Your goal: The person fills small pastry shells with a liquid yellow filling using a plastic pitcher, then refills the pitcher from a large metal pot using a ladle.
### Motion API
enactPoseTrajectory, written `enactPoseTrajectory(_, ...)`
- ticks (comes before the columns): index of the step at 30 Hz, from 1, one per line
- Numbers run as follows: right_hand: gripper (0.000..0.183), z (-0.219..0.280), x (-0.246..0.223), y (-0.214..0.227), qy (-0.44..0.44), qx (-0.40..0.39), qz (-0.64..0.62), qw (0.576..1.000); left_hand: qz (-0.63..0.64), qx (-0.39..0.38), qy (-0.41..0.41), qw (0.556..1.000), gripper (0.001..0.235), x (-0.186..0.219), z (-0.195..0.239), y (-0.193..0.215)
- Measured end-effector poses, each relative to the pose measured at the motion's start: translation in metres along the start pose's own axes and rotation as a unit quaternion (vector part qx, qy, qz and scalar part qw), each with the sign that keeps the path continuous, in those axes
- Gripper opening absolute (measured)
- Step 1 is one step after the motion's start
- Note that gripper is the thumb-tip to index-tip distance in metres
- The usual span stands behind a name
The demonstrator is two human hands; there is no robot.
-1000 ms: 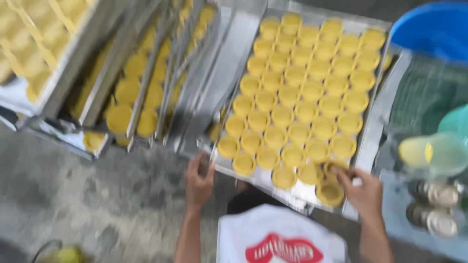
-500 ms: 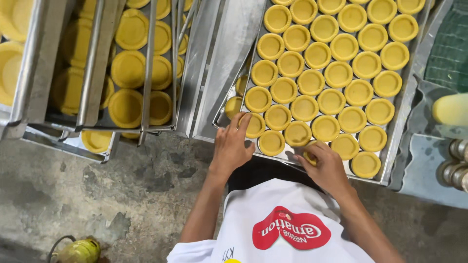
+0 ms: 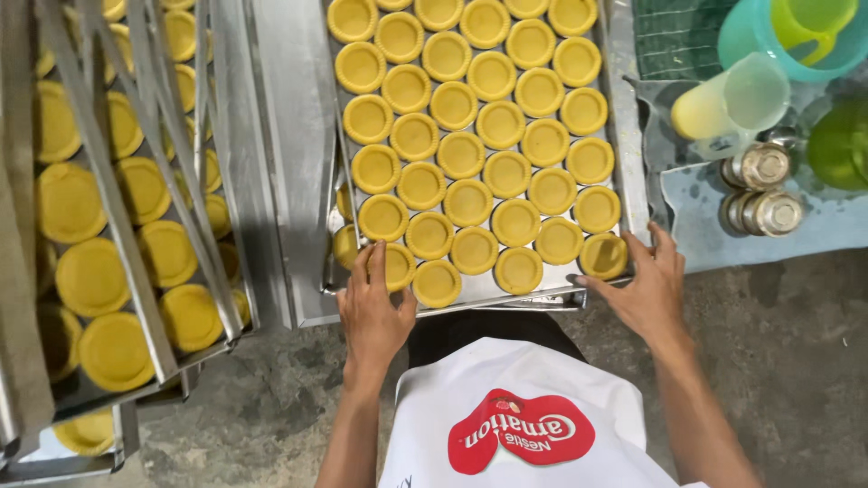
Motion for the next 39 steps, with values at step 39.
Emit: enactPoseTrajectory(39, 0.026, -0.092, -0.025, -0.121, 0.233, -0.086, -0.091, 0.964, -0.013, 0.247, -0.128, 0.96, 0.014, 0.08, 0.029, -0.086)
Point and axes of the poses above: each hand's wrist, its own z-axis away from the middle knuckle, its own y-axis out of the back of the hand, x = y × z, the point moved 3 cm from there along -z, towards the middle knuckle, and after that the axes turned 11 degrees about x, right-handed, at the moved point
